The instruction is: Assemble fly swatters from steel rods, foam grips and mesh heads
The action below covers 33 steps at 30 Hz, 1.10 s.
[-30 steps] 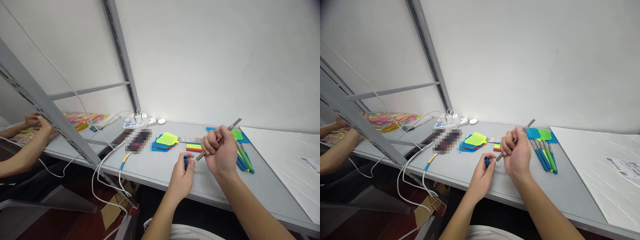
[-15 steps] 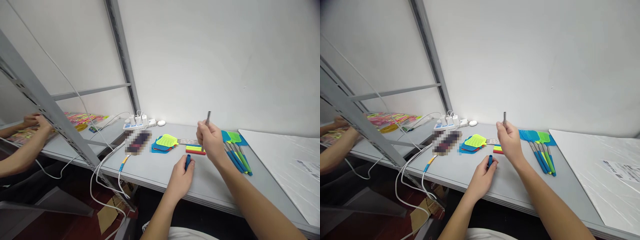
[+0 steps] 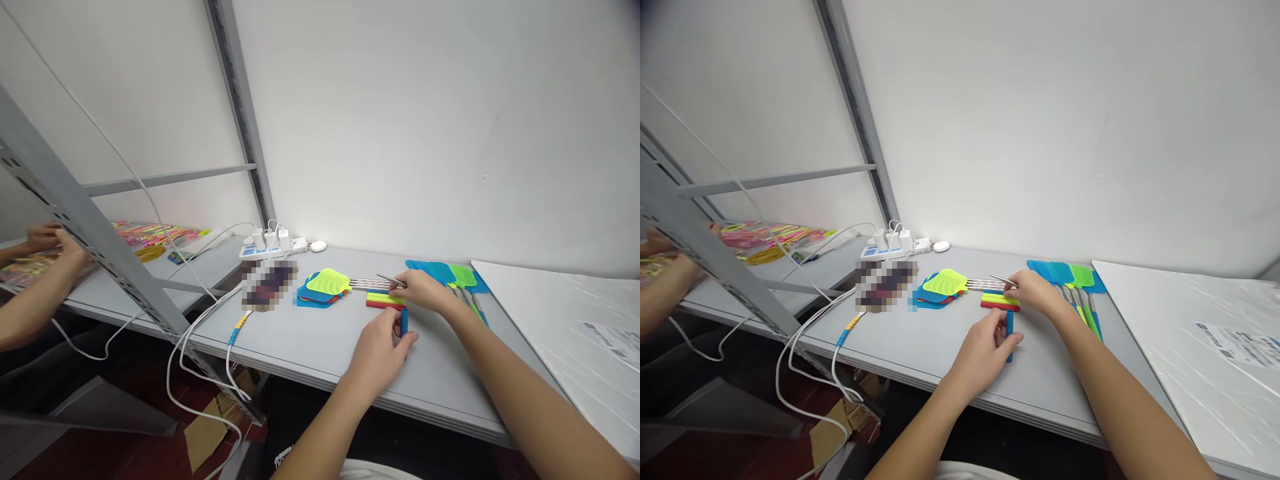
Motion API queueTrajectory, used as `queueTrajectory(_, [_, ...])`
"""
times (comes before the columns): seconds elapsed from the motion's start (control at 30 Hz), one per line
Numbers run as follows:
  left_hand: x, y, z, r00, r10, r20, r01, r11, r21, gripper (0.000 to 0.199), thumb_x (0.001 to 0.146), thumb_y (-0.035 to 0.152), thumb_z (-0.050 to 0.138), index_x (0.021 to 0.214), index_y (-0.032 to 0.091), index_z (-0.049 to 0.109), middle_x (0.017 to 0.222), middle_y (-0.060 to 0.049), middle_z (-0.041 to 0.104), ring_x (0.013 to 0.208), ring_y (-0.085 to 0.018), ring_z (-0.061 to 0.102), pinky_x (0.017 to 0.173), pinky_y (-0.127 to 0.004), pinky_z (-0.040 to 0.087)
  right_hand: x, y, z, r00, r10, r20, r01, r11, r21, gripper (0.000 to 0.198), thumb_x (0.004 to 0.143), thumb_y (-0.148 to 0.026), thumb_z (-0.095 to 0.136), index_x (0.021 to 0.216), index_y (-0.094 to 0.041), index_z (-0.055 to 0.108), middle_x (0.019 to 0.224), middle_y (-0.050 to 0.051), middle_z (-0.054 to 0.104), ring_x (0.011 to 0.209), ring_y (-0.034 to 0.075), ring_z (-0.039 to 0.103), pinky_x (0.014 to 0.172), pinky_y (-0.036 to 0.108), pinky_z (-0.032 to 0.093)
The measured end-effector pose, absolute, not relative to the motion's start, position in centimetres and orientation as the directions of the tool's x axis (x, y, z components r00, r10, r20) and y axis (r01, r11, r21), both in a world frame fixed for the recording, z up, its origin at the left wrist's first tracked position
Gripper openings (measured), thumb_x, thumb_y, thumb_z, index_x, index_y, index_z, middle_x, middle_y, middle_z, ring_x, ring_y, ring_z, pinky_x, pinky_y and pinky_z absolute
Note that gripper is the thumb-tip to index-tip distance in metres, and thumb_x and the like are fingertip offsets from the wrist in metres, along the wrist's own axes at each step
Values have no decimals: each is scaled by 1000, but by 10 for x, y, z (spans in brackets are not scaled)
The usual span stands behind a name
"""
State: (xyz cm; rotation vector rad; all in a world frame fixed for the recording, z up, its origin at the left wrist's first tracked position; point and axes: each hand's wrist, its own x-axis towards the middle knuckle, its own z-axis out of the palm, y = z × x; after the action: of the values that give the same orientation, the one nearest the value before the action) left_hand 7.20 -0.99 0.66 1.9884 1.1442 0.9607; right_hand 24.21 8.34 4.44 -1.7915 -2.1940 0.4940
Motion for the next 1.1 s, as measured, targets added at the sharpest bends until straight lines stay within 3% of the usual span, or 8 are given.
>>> queueTrajectory(0.13, [69, -9, 7, 287, 928, 237, 243, -310, 919, 15, 86, 28, 60, 99, 25, 53, 88, 3, 65, 74, -15, 61, 66, -25, 44, 242, 84, 44, -194, 980, -34, 916, 169, -363, 11, 76, -25, 60, 76, -21, 70, 68, 1, 64, 60, 14, 55, 51, 24, 29])
queueTrajectory(0.23, [62, -9, 5, 299, 932, 205, 246, -283, 927, 10, 84, 27, 62, 91, 24, 55, 93, 2, 67, 75, -15, 61, 68, -26, 46, 241, 85, 42, -200, 979, -38, 928, 177, -327, 12, 76, -25, 60, 79, -22, 71, 69, 2, 65, 61, 14, 55, 51, 24, 29])
queueTrajectory(0.37, [53, -7, 0, 297, 894, 335, 536, -447, 716, 9, 81, 24, 68, 82, 23, 59, 90, 0, 65, 88, -19, 57, 75, -30, 44, 241, 87, 39, -217, 975, -48, 934, 193, -302, 12, 75, -28, 64, 81, -21, 72, 73, 4, 67, 61, 15, 56, 52, 24, 30])
queueTrajectory(0.47, [50, -3, 0, 335, 868, 368, 660, -494, 566, 11, 81, 19, 66, 75, 21, 58, 86, 0, 64, 87, -20, 54, 73, -31, 40, 241, 87, 37, -229, 972, -48, 931, 205, -302, 12, 75, -30, 64, 81, -22, 72, 73, 4, 67, 61, 15, 56, 52, 24, 30])
queueTrajectory(0.67, [56, 12, 7, 399, 835, 379, 722, -541, 431, 10, 85, 14, 62, 79, 22, 61, 88, -1, 67, 89, -22, 51, 73, -35, 31, 245, 82, 48, -234, 972, 0, 917, 221, -332, 13, 78, -33, 62, 80, -23, 71, 69, 2, 64, 60, 15, 55, 53, 25, 30])
queueTrajectory(0.9, [64, 36, 11, 528, 761, 377, 723, -635, 271, 12, 89, 16, 58, 89, 25, 66, 92, -2, 69, 100, -25, 50, 82, -40, 30, 259, 74, 64, -145, 980, 136, 907, 187, -378, 25, 84, -43, 54, 86, -23, 69, 65, 0, 57, 57, 14, 50, 52, 25, 28])
queueTrajectory(1.1, [65, 60, 13, 574, 731, 369, 723, -664, 191, 5, 85, 21, 66, 88, 23, 62, 96, -3, 68, 101, -25, 52, 85, -40, 29, 261, 73, 63, -90, 974, 207, 901, 168, -401, 27, 85, -45, 53, 85, -22, 68, 62, -1, 55, 53, 13, 45, 51, 26, 25])
